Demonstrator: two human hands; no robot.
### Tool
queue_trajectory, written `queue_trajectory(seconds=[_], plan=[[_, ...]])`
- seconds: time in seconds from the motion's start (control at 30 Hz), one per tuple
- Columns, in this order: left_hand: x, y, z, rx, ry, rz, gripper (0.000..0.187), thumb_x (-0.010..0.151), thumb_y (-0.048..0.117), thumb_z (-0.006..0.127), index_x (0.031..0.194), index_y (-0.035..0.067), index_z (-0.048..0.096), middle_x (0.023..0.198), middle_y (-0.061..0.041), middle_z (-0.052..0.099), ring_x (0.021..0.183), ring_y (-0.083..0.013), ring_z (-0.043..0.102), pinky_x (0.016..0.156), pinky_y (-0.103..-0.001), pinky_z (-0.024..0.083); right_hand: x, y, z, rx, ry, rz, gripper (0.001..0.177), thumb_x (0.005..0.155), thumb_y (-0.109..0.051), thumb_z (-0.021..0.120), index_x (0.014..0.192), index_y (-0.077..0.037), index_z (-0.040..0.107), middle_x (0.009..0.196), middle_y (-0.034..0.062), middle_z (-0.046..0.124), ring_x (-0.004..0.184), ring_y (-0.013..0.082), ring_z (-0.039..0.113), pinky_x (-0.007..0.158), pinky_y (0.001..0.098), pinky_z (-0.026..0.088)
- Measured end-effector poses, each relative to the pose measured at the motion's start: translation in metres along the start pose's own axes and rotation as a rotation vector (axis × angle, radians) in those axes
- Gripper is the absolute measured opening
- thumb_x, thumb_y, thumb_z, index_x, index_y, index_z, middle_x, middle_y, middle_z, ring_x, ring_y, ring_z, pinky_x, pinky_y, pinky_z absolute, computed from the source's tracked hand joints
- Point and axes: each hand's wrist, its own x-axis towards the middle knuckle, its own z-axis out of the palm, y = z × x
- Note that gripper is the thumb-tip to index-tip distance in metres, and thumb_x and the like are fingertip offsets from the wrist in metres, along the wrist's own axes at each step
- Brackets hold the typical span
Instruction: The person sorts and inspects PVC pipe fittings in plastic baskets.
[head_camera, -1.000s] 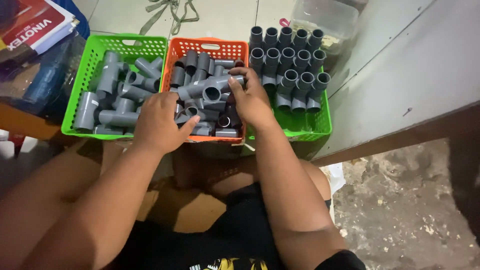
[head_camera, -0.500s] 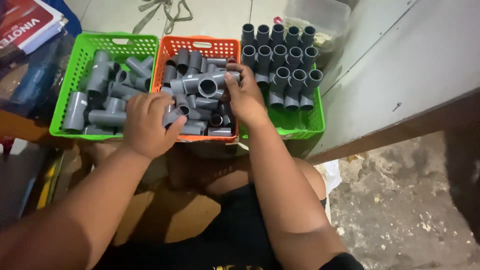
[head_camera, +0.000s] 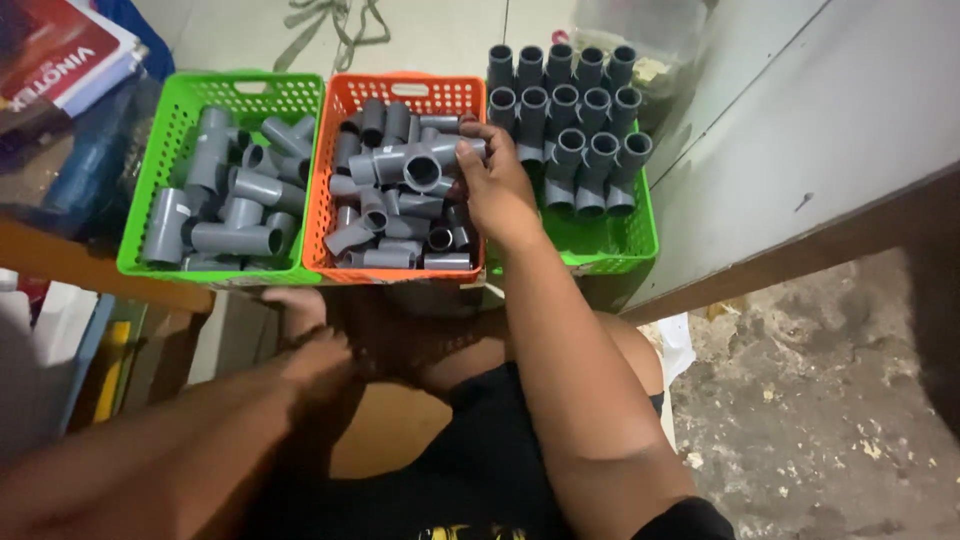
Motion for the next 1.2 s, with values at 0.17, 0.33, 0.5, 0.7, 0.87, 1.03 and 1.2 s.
queue_trajectory(seconds=[0.17,0.33,0.5,0.7,0.87,1.03,1.2], plan=[[0.024,-0.005,-0.031,0.033,-0.185,-0.118,0.018,0.087,0.029,0.046,0.077,0.014,0.051,0.060,-0.002,0.050,0.055,-0.0202,0.049,0.045,-0.040,0.034,-0.002,0.008,0.004,0.128,0.003,-0.025,0.032,0.102,-0.029,0.057,0.133,-0.020,0.060,0.091,0.0062,0.068,0.072,0.0159,0.074,0.064,0.0281,0.061],[0.049,-0.010,-0.112,0.050,-0.428,-0.304,0.047,0.090,0.044,0.047,0.104,-0.001,0.051,0.072,-0.010,0.060,0.068,-0.0283,0.060,0.055,-0.044,0.044,-0.005,0.014,0.001,0.307,-0.027,-0.093,0.031,0.105,-0.022,0.056,0.135,-0.013,0.057,0.089,0.0060,0.062,0.066,0.0141,0.069,0.059,0.0251,0.059],[0.083,-0.024,-0.230,0.080,-0.667,-0.487,0.084,0.093,0.059,0.048,0.130,-0.016,0.050,0.084,-0.018,0.070,0.081,-0.0367,0.070,0.064,-0.048,0.054,-0.005,0.011,-0.004,0.444,-0.065,-0.131,0.033,0.105,-0.020,0.055,0.134,-0.005,0.054,0.095,0.0077,0.058,0.068,0.0153,0.068,0.065,0.0283,0.062],[0.059,-0.008,-0.303,-0.913,-0.746,-1.489,0.107,0.062,0.087,0.077,0.142,0.015,0.071,0.148,-0.010,0.064,0.140,-0.0333,0.055,0.116,-0.046,0.040,0.004,0.027,0.006,0.623,-0.014,-0.103,0.030,0.105,-0.016,0.056,0.133,-0.005,0.054,0.089,0.0059,0.059,0.067,0.0160,0.068,0.062,0.0280,0.062],[0.064,0.004,-0.302,-0.812,-0.856,-1.365,0.103,0.076,0.068,0.080,0.153,0.005,0.052,0.156,-0.018,0.055,0.146,-0.0334,0.049,0.117,-0.047,0.044,-0.004,0.022,0.002,0.614,-0.030,-0.122,0.029,0.105,-0.017,0.059,0.131,-0.005,0.055,0.084,0.0068,0.060,0.065,0.0176,0.068,0.061,0.0285,0.061],[0.047,0.022,-0.265,-0.927,-0.739,-1.408,0.100,0.074,0.058,0.089,0.150,0.007,0.049,0.153,-0.018,0.050,0.142,-0.0361,0.044,0.111,-0.051,0.044,-0.001,0.023,0.008,0.636,-0.045,-0.151,0.030,0.104,-0.015,0.058,0.131,-0.005,0.053,0.089,0.0074,0.059,0.065,0.0136,0.066,0.060,0.0271,0.061],[0.039,0.059,-0.230,-0.815,-0.800,-1.163,0.081,0.075,0.056,0.084,0.134,0.009,0.055,0.132,-0.015,0.052,0.123,-0.0352,0.048,0.097,-0.051,0.045,-0.015,0.010,0.004,0.556,-0.001,-0.144,0.026,0.105,-0.014,0.056,0.131,-0.007,0.055,0.086,0.0073,0.060,0.064,0.0155,0.066,0.060,0.0285,0.062]])
